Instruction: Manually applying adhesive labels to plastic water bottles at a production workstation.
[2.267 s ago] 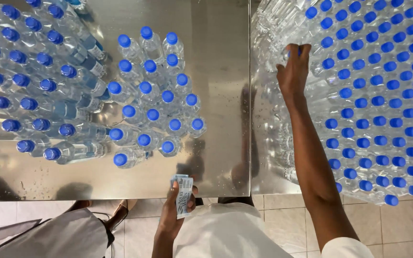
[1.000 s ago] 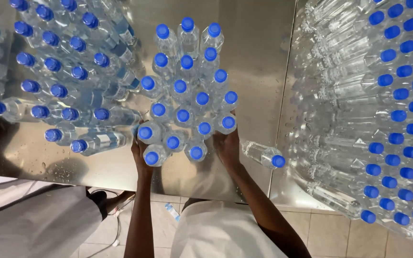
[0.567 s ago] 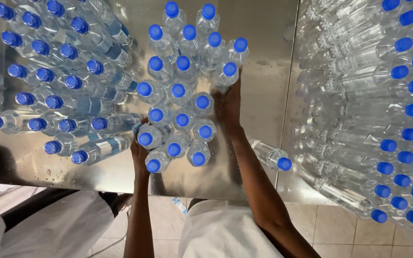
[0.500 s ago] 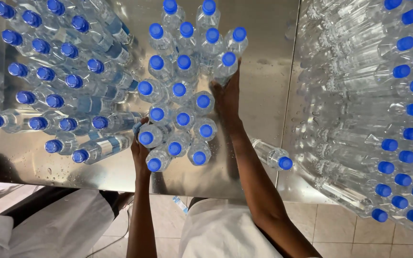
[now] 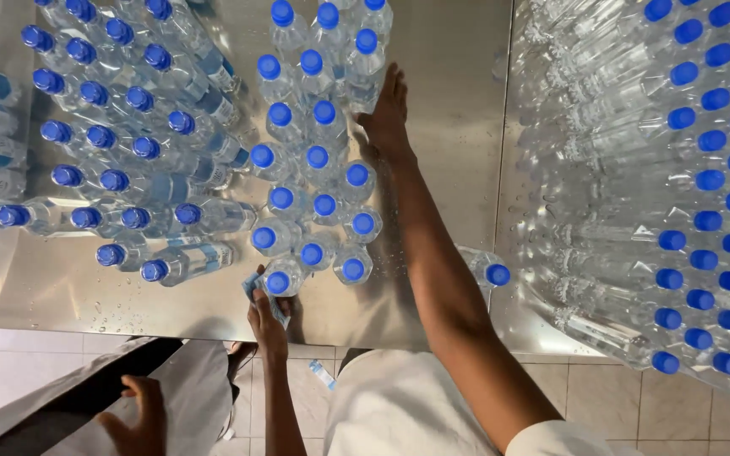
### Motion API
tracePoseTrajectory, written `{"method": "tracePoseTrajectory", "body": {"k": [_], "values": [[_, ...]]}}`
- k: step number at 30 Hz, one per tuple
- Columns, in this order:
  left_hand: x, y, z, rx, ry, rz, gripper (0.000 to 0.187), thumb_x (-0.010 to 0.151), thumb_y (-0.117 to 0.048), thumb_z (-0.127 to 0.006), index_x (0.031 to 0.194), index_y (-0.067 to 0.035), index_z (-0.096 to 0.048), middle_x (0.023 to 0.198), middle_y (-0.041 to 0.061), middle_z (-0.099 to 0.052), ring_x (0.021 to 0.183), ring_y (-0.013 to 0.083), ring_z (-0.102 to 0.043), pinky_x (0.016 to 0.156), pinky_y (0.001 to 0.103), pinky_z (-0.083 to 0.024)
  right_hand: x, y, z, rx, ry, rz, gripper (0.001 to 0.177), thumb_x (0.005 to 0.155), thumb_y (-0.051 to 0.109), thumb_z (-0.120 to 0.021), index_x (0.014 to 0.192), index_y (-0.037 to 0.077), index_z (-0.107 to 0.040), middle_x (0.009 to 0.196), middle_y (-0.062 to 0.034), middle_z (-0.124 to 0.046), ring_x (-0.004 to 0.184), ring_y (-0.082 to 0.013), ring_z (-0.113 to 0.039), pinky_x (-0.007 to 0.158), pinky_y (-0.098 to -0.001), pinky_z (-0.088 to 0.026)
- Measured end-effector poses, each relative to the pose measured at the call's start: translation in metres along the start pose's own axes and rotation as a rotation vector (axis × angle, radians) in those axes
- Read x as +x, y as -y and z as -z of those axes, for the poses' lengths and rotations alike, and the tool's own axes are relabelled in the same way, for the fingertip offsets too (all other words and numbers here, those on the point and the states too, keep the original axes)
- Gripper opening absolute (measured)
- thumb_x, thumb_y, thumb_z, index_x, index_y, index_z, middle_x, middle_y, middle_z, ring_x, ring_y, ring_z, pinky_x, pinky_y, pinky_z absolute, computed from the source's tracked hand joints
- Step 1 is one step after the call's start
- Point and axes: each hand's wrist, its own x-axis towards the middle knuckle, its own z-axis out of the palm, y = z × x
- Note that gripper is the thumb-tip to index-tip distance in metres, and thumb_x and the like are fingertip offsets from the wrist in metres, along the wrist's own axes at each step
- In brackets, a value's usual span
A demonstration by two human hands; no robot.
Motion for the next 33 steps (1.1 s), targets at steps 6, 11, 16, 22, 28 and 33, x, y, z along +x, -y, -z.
{"method": "tracePoseTrajectory", "body": {"k": [6,11,16,22,28,33], "values": [[-0.038,0.036,0.009,-0.422,0.093,0.263,0.049,0.118,-0.051,-0.042,0.132,-0.01,-0.065,0.099,0.005,-0.074,0.061,0.0103,-0.054,0.052,0.026,-0.042,-0.131,0.043,0.024,-0.049,-0.38,0.343,0.092,0.111,0.072,-0.029,0.177,0.011,-0.009,0.185,-0.0235,-0.011,0.173,-0.0462,-0.013,0.138,-0.064,-0.024],[-0.089,-0.017,-0.035,-0.537,0.539,0.493,0.069,0.112,-0.054,-0.044,0.155,-0.002,-0.058,0.101,0.005,-0.066,0.063,0.0076,-0.048,0.057,0.025,-0.041,-0.282,0.087,0.151,-0.392,-0.25,0.507,0.079,0.111,0.024,-0.071,0.173,0.01,-0.025,0.176,-0.0184,-0.033,0.165,-0.0376,-0.031,0.136,-0.0568,-0.027],[-0.107,-0.04,-0.083,-0.483,0.635,0.615,0.064,0.107,-0.052,-0.054,0.148,-0.004,-0.062,0.098,0.016,-0.073,0.056,0.012,-0.05,0.056,0.03,-0.042,-0.337,0.026,0.206,-0.487,0.211,0.166,0.112,0.074,0.034,-0.101,0.165,0.01,-0.04,0.149,-0.0106,-0.054,0.146,-0.0341,-0.046,0.119,-0.0538,-0.037],[-0.121,-0.067,-0.111,-0.359,0.732,0.537,0.075,0.1,-0.058,-0.058,0.145,0.001,-0.064,0.094,0.012,-0.072,0.055,0.0133,-0.052,0.049,0.031,-0.044,-0.334,0.029,0.209,-0.391,0.17,0.135,0.078,0.095,0.005,-0.079,0.163,0.01,-0.042,0.154,-0.0145,-0.052,0.127,-0.0335,-0.061,0.095,-0.0466,-0.057],[-0.137,-0.045,-0.082,-0.382,0.555,0.634,0.076,0.1,-0.057,-0.057,0.153,-0.004,-0.061,0.099,0.012,-0.074,0.058,0.0123,-0.05,0.053,0.029,-0.043,-0.232,0.052,0.242,-0.123,0.294,0.215,0.072,0.092,0.045,-0.078,0.154,0.017,-0.056,0.166,-0.0084,-0.054,0.147,-0.0329,-0.058,0.12,-0.0479,-0.048],[-0.157,0.003,-0.06,-0.526,0.392,0.714,0.078,0.104,-0.059,-0.049,0.161,-0.007,-0.058,0.1,0.009,-0.069,0.058,0.0107,-0.044,0.055,0.029,-0.037,-0.052,-0.023,0.115,0.189,0.134,0.3,0.074,0.091,0.047,-0.088,0.145,0.008,-0.056,0.151,-0.0133,-0.06,0.143,-0.031,-0.059,0.111,-0.0411,-0.059]]}}
